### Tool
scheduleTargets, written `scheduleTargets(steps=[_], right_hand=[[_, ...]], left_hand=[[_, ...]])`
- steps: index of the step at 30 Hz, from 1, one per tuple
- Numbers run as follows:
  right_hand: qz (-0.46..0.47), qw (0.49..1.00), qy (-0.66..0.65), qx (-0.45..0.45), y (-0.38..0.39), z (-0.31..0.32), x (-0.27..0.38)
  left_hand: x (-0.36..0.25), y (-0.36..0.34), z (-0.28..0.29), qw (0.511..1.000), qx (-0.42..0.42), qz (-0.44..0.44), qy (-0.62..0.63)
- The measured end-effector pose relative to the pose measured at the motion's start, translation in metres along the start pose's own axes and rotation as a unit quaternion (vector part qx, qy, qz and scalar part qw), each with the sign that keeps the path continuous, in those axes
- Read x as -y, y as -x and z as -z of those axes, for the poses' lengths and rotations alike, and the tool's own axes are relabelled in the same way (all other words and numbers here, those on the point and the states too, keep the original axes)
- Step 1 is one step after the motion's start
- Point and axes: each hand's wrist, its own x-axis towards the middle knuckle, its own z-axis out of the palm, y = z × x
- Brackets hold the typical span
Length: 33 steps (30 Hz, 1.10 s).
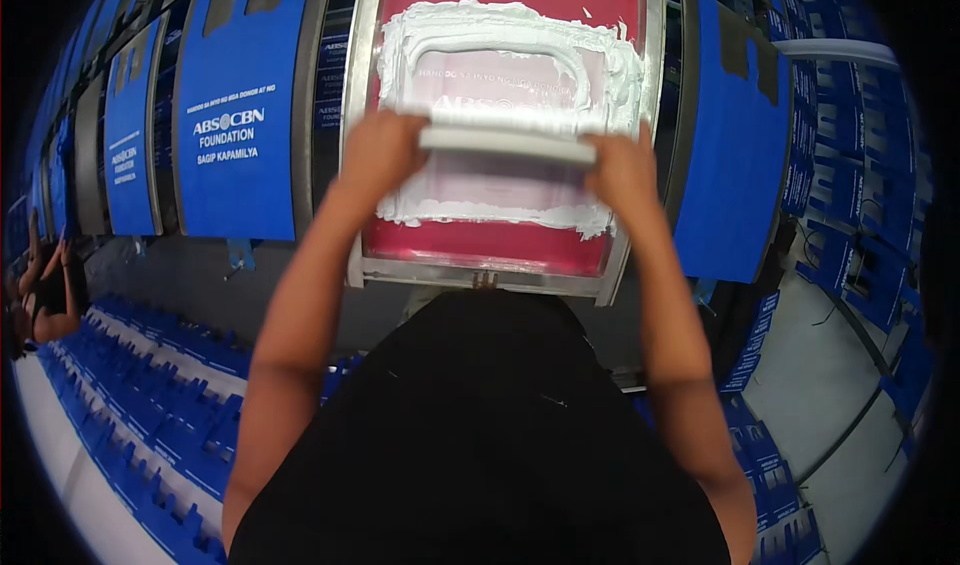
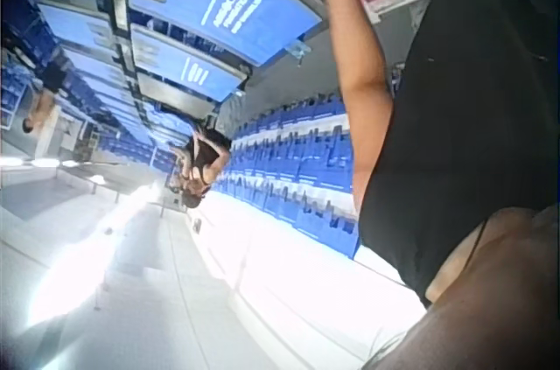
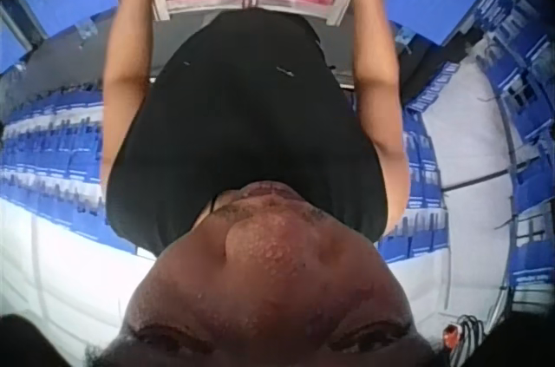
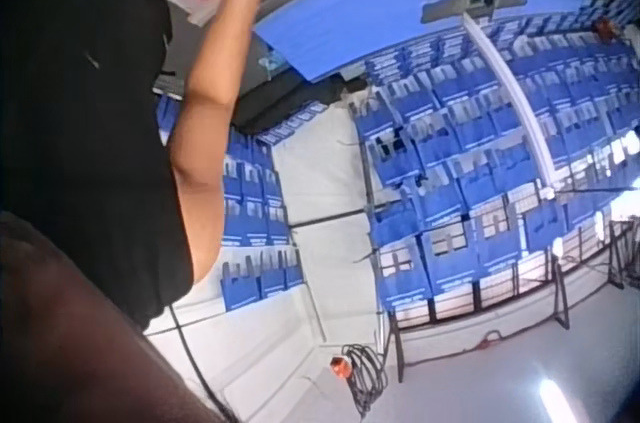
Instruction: The person uses a squeegee to spread white ink evenly across a screen printing frame held in a vertical position. The person repeatedly moves the squeegee back and forth to ensure the ink covers the entire mesh area of the frame.
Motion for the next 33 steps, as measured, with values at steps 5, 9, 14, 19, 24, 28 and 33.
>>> scheduleTargets(steps=[5,9,14,19,24,28,33], right_hand=[[0.035,0.997,0.004,-0.074,-0.11,0.054,-0.034],[0.022,0.999,-0.018,0.028,-0.03,0.04,-0.01],[0.012,0.996,-0.084,-0.038,0.097,-0.02,0.033],[-0.005,1.0,0.008,-0.028,-0.013,0.007,-0.004],[0.012,0.999,0.006,-0.032,-0.118,0.058,-0.038],[0.064,0.996,-0.051,-0.023,-0.139,0.092,-0.036],[0.044,0.995,-0.085,0.032,-0.154,0.126,-0.053]], left_hand=[[0.013,-0.12,0.044,0.998,-0.013,-0.021,-0.056],[0.008,-0.031,0.036,0.999,0.026,0.02,-0.03],[-0.027,0.095,-0.02,0.986,-0.104,-0.107,0.074],[0.0,-0.024,0.006,1.0,-0.001,0.006,-0.009],[0.017,-0.127,0.044,1.0,-0.011,-0.014,-0.007],[0.036,-0.122,0.059,0.986,-0.166,-0.025,0.002],[-0.011,-0.014,0.058,0.958,-0.268,-0.011,0.099]])
